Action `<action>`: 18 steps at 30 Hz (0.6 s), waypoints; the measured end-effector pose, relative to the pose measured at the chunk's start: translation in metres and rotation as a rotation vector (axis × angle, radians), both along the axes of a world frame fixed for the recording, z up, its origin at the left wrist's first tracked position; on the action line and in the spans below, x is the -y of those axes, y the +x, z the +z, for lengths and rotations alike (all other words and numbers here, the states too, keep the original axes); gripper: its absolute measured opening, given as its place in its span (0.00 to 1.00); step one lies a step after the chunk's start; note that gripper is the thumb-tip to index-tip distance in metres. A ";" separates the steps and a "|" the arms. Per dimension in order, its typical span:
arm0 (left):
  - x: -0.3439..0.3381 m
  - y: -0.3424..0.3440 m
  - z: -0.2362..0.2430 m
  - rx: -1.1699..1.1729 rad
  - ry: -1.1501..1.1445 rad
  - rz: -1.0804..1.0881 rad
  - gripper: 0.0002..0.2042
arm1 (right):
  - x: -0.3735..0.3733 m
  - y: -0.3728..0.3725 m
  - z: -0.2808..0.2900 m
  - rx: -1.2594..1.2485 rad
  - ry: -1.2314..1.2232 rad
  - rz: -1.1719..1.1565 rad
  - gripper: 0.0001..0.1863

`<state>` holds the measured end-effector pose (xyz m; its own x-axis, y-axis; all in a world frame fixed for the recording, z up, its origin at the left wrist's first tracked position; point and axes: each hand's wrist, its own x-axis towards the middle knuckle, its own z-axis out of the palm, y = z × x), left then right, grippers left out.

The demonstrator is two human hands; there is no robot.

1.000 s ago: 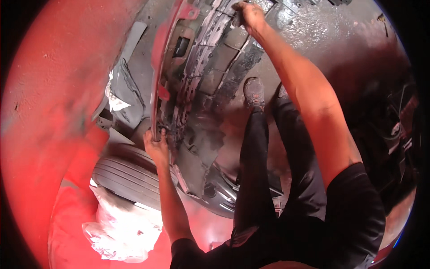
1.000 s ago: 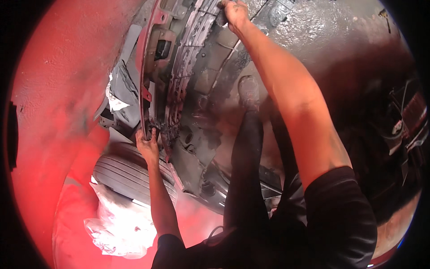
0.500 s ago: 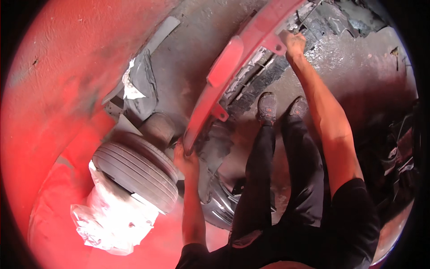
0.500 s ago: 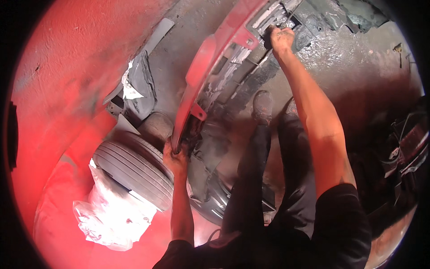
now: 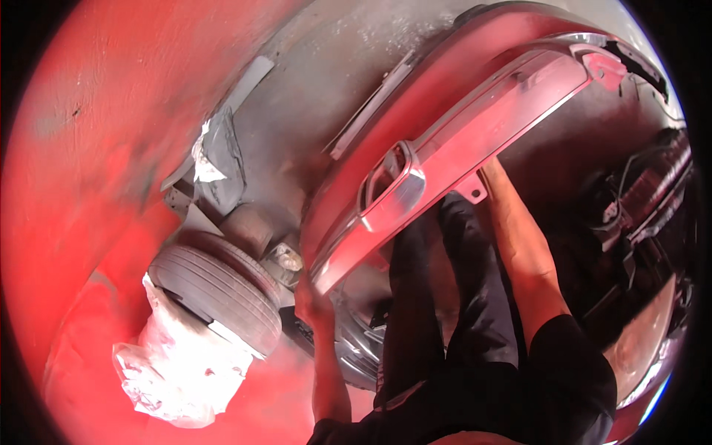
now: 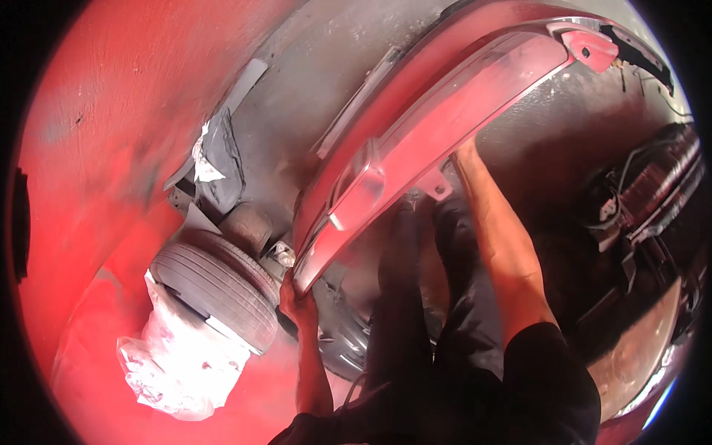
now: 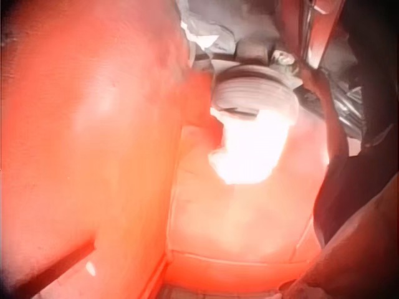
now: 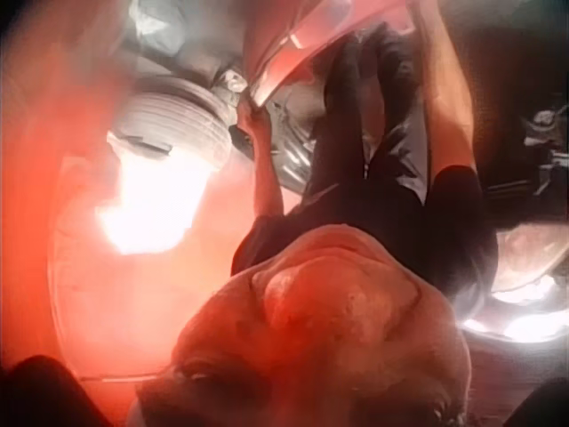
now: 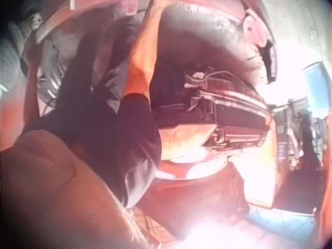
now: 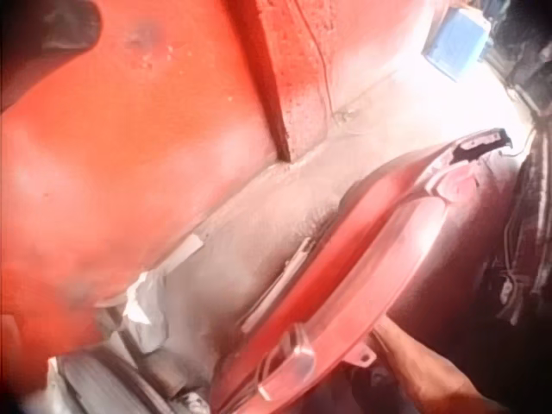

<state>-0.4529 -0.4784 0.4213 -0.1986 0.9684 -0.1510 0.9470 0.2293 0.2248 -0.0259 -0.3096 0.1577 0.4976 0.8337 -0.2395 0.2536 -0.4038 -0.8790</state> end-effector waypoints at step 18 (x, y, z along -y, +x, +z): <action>-0.289 -0.034 -0.150 0.517 -0.561 0.023 0.15 | -0.129 0.069 -0.119 0.170 -0.146 0.022 0.16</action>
